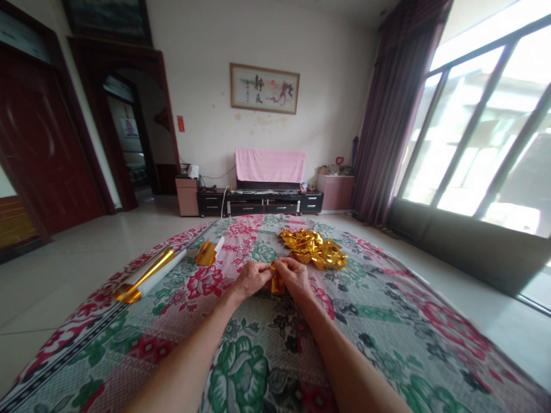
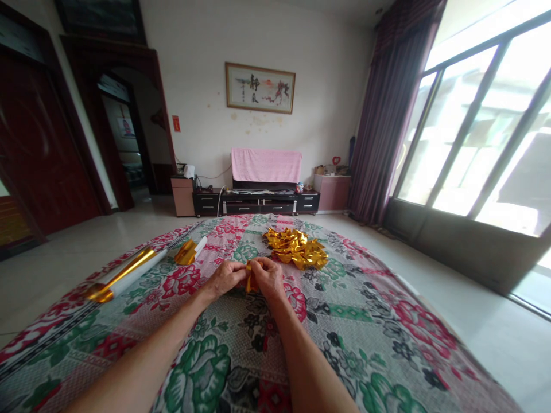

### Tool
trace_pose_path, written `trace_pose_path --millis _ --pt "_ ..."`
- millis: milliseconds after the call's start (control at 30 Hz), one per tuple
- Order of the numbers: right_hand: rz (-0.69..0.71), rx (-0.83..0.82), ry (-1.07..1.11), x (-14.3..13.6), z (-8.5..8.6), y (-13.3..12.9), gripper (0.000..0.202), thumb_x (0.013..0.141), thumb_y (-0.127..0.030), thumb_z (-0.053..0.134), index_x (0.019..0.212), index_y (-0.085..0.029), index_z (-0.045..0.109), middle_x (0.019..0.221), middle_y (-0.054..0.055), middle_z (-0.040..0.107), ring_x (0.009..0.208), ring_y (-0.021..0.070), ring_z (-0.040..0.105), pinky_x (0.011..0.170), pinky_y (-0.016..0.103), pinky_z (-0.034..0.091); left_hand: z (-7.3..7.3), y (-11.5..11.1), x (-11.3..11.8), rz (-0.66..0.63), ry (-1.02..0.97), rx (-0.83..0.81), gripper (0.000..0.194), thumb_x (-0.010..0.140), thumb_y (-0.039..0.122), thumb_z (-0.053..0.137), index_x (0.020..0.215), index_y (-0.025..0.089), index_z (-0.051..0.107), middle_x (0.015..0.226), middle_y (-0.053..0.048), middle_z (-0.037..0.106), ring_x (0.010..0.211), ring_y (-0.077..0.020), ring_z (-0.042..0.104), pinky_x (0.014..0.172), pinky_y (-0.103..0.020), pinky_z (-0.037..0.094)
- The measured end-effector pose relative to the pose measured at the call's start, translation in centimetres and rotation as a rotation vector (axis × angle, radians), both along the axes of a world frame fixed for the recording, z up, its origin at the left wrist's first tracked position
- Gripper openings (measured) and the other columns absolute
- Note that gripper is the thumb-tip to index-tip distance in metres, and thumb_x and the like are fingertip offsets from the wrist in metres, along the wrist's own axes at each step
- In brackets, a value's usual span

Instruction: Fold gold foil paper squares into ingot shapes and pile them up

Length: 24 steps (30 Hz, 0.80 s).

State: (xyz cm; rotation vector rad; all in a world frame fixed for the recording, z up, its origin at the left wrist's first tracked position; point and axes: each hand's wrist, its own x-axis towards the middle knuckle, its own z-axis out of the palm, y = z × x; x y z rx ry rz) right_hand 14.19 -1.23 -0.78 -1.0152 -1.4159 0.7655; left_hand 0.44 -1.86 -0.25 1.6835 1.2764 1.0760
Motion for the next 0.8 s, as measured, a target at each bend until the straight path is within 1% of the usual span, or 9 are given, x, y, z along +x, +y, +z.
trace_pose_path --millis 133,233,433,567,700,800 --pt "0.032 -0.016 0.03 0.0 0.0 0.1 0.028 0.067 -0.04 0.057 0.07 -0.013 0.066 0.058 0.001 0.06 0.051 0.0106 0.051 0.047 0.019 0.041 0.0 0.0 -0.2 -0.064 -0.059 -0.058 0.028 0.065 0.038 0.058 0.072 0.013 0.068 0.056 -0.001 0.059 0.054 -0.0127 0.05 0.048 -0.02 0.035" --pt "0.041 -0.017 0.037 0.0 -0.4 0.4 0.028 0.066 -0.04 0.058 0.069 -0.013 0.065 0.057 0.0 0.059 0.05 0.0105 0.051 0.048 0.019 0.041 -0.1 0.1 -0.2 -0.093 -0.091 -0.082 0.03 0.066 0.039 0.059 0.077 0.013 0.069 0.056 0.0 0.058 0.05 -0.0104 0.047 0.048 -0.02 0.035" --pt "0.074 -0.034 0.059 0.0 -0.8 0.7 0.028 0.068 -0.04 0.057 0.071 -0.013 0.065 0.058 0.0 0.059 0.051 0.0105 0.05 0.048 0.02 0.04 -0.4 0.1 -0.2 -0.095 -0.091 -0.07 0.028 0.067 0.039 0.059 0.072 0.013 0.067 0.051 0.002 0.052 0.045 -0.0082 0.041 0.046 -0.02 0.03" --pt "0.078 -0.05 0.068 0.0 -0.6 0.5 0.027 0.068 -0.038 0.057 0.069 -0.012 0.063 0.057 0.0 0.057 0.05 0.01 0.048 0.048 0.019 0.038 -0.7 0.4 -0.3 -0.11 -0.073 -0.041 0.027 0.068 0.038 0.058 0.069 0.012 0.064 0.05 0.003 0.049 0.045 -0.0074 0.038 0.044 -0.02 0.027" --pt "0.073 -0.064 0.041 0.1 -0.3 0.2 0.026 0.068 -0.038 0.056 0.068 -0.013 0.062 0.057 0.0 0.055 0.05 0.0096 0.046 0.047 0.018 0.037 -1.3 0.8 -0.5 -0.09 -0.028 -0.008 0.027 0.069 0.038 0.055 0.067 0.012 0.063 0.05 0.003 0.046 0.045 -0.0073 0.035 0.044 -0.02 0.025" --pt "0.068 -0.073 0.038 0.1 -0.3 0.1 0.027 0.068 -0.039 0.055 0.067 -0.013 0.061 0.055 -0.001 0.053 0.049 0.0091 0.045 0.046 0.018 0.035 -1.4 0.9 -0.4 -0.077 -0.002 0.008 0.028 0.069 0.038 0.054 0.065 0.012 0.062 0.05 0.003 0.045 0.045 -0.0074 0.034 0.044 -0.02 0.024"
